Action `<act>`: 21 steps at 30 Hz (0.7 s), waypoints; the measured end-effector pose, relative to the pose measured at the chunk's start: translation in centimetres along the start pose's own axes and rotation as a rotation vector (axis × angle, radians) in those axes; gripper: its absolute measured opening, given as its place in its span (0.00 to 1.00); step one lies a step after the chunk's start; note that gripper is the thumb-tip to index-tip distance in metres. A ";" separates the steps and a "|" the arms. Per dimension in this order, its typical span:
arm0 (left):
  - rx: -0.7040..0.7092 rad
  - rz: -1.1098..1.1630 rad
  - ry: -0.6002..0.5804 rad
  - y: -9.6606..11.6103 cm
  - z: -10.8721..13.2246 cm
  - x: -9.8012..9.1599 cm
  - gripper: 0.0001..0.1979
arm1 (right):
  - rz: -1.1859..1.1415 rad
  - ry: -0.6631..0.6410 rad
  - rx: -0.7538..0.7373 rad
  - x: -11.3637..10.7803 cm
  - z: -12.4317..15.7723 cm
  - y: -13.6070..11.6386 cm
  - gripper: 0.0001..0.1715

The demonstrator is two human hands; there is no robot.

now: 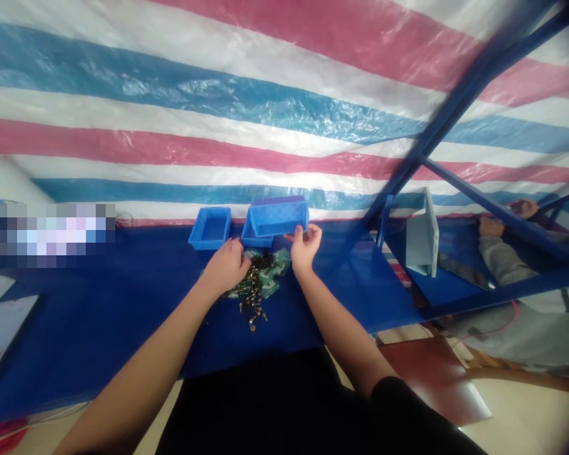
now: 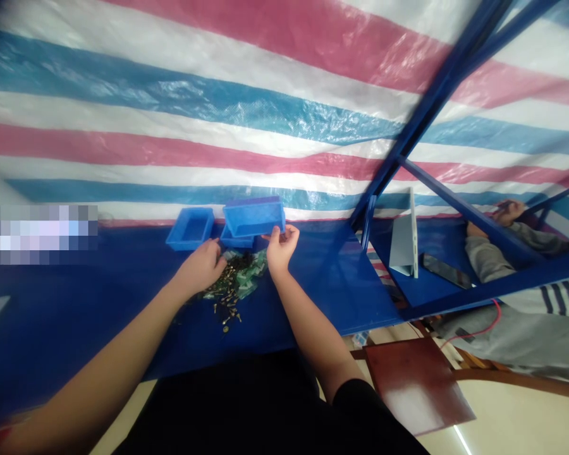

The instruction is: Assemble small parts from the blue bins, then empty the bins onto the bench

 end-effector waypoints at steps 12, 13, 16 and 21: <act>-0.127 -0.130 -0.050 1.0 0.5 1.3 0.13 | 0.248 0.166 -0.067 -2.6 -2.9 -0.9 0.25; -0.130 -0.126 -0.061 0.9 0.5 1.1 0.13 | 0.288 0.206 -0.090 -3.3 -3.4 -1.1 0.25; -0.134 -0.100 -0.088 0.5 0.7 0.9 0.13 | 0.439 0.278 -0.112 -5.0 -4.9 -1.3 0.27; -0.185 0.060 -0.074 -0.8 1.3 0.0 0.13 | 0.638 0.215 -0.037 -6.5 -6.6 0.9 0.25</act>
Point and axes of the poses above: each hand's wrist, its own z-axis away from the middle knuckle, its own x-axis out of the palm, y = z × x, the point moved 5 cm from there along -z, towards the middle knuckle, and after that the axes turned 1 degree about x, right-handed, at the moved point
